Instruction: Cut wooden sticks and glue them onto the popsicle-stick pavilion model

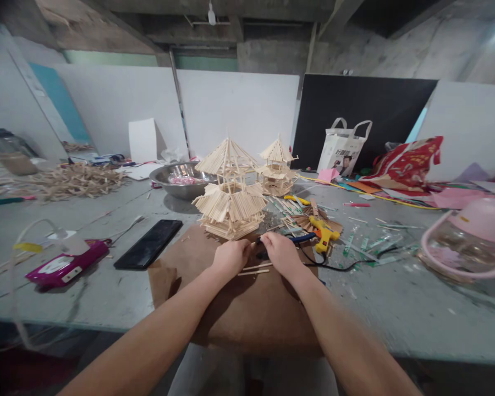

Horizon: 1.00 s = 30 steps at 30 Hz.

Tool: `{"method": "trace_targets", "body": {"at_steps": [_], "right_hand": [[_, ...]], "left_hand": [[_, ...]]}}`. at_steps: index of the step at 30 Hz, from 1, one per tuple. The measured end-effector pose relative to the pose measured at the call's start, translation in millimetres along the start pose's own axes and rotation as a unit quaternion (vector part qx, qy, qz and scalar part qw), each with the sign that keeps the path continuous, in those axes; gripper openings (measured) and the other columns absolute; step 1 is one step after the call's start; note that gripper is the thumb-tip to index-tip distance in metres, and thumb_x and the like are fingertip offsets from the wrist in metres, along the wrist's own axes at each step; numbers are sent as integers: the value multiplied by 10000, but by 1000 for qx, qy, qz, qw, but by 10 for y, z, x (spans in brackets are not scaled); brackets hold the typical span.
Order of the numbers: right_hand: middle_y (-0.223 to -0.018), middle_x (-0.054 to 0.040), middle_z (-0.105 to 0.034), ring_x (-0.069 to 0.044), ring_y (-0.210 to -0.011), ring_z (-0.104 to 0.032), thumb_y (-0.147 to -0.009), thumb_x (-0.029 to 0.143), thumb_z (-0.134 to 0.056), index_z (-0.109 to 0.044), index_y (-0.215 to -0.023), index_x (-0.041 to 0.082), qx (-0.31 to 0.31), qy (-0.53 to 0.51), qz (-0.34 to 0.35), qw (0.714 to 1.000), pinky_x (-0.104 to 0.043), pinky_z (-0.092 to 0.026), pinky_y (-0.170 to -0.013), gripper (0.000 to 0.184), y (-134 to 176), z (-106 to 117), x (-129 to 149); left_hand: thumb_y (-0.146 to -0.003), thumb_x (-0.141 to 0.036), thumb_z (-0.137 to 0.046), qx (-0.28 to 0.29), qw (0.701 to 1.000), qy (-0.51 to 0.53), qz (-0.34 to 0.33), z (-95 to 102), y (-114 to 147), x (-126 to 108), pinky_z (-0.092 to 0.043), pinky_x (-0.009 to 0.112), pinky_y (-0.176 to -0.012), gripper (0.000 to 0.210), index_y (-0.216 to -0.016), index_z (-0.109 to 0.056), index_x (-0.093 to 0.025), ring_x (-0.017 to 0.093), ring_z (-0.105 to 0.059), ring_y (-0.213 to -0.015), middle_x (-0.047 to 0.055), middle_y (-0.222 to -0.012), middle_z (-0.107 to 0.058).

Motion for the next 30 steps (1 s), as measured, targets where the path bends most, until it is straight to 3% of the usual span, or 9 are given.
{"method": "trace_targets", "body": {"at_steps": [3,6,8,12,16,22,30], "right_hand": [[-666,-20,-586,-136,-578,-517,-772,295,-369,-532,-811,176,7,-208,-81,975,-266,-379,-577,206,-55,-6,-196],[-691,-11,-604,-128,-581,-528,-717,320,-452,-511,-808,184,9,-380,-156,912,-270,-393,-582,174,-62,-21,-265],[-699,-6,-611,-131,-633,-540,-678,335,-517,-516,-782,187,2,-447,-170,878,-270,-394,-609,181,-53,-8,-240],[-631,17,-582,-101,-585,-505,-606,328,-620,-573,-714,168,3,-484,-158,861,-237,-372,-563,199,-38,10,-182],[-539,51,-538,-59,-454,-428,-579,318,-656,-592,-711,170,9,-527,-164,834,-213,-326,-472,209,-32,-27,-169],[-532,45,-558,-59,-449,-451,-578,306,-668,-600,-699,177,25,-568,-155,808,-212,-338,-472,190,-17,-47,-90],[-524,55,-494,-51,-421,-389,-562,326,-679,-605,-709,175,24,-562,-140,815,-215,-325,-441,223,-14,-59,-53]], "left_hand": [[-803,-372,-280,-3,1000,9,-18,-39,-21,10,-415,314,-567,361,-769,-606,-222,223,-583,-695,71,-743,-626],[-797,-303,-314,-39,998,24,-52,-37,-30,-9,-413,308,-596,307,-804,-610,-219,206,-566,-718,67,-796,-610],[-783,-256,-352,-87,992,40,-88,5,-21,-36,-404,312,-678,270,-856,-609,-214,196,-541,-780,67,-830,-594],[-760,-236,-420,-152,971,133,-125,90,1,-64,-374,289,-763,224,-862,-614,-194,170,-503,-829,56,-818,-586],[-750,-294,-453,-122,951,261,-114,87,-16,-66,-391,240,-648,209,-762,-628,-181,130,-516,-700,28,-727,-602],[-713,-398,-477,-75,919,382,-57,72,-34,-50,-336,193,-479,294,-645,-623,-152,86,-458,-516,-6,-559,-566],[-679,-314,-526,-57,870,489,-21,74,8,-53,-346,187,-496,202,-645,-624,-140,77,-444,-503,-16,-528,-553]]}}
Point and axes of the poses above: each hand's wrist, its own y-axis away from the middle knuckle, its own z-axis out of the back of the hand, x = y × z, the point moved 4 cm from there along -y, towards the middle knuckle
